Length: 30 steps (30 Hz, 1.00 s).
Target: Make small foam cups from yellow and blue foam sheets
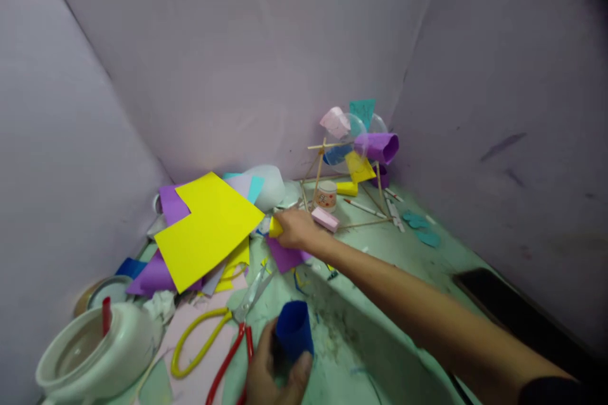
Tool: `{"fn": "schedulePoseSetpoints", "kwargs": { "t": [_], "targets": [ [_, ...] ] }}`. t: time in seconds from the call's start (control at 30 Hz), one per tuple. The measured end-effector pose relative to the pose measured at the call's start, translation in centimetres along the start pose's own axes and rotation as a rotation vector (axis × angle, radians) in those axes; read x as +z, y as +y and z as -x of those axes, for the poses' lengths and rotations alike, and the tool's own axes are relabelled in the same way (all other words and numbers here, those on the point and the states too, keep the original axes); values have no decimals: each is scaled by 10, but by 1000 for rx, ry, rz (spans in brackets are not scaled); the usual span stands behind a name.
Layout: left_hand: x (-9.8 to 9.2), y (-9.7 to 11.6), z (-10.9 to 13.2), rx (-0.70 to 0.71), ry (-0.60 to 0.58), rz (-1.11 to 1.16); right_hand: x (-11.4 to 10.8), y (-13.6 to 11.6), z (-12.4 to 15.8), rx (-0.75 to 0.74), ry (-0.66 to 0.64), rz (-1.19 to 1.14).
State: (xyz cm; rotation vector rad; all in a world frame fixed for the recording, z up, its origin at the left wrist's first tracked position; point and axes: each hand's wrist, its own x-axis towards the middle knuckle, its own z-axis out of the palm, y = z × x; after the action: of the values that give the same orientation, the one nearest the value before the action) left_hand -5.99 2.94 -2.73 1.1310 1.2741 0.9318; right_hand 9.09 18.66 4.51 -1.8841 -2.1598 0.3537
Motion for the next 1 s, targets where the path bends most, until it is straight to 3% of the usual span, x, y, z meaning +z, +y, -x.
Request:
{"fn": "schedulePoseSetpoints", "kwargs": {
  "t": [0.07, 0.17, 0.3, 0.4, 0.47, 0.63, 0.83, 1.0],
  "targets": [
    [2, 9, 5, 76, 50, -33, -12, 7, 32, 39, 40, -75],
    [3, 21, 9, 159, 59, -100, -20, 19, 102, 78, 71, -218],
    [4, 26, 16, 240, -43, -301, -3, 25, 204, 190, 206, -700],
    [5, 24, 25, 248, -93, -366, 13, 24, 252, 271, 291, -873],
    [5, 24, 31, 226, -50, -331, 17, 25, 269, 325, 351, -954],
    [1, 25, 35, 232, 223, -184, 18, 39, 286, 379, 574, -1164],
    [2, 21, 34, 255, 345, -144, 26, 49, 296, 399, 679, -1153],
    [-2, 18, 36, 233, 355, -155, 21, 51, 301, 292, 707, -983]
  ]
}}
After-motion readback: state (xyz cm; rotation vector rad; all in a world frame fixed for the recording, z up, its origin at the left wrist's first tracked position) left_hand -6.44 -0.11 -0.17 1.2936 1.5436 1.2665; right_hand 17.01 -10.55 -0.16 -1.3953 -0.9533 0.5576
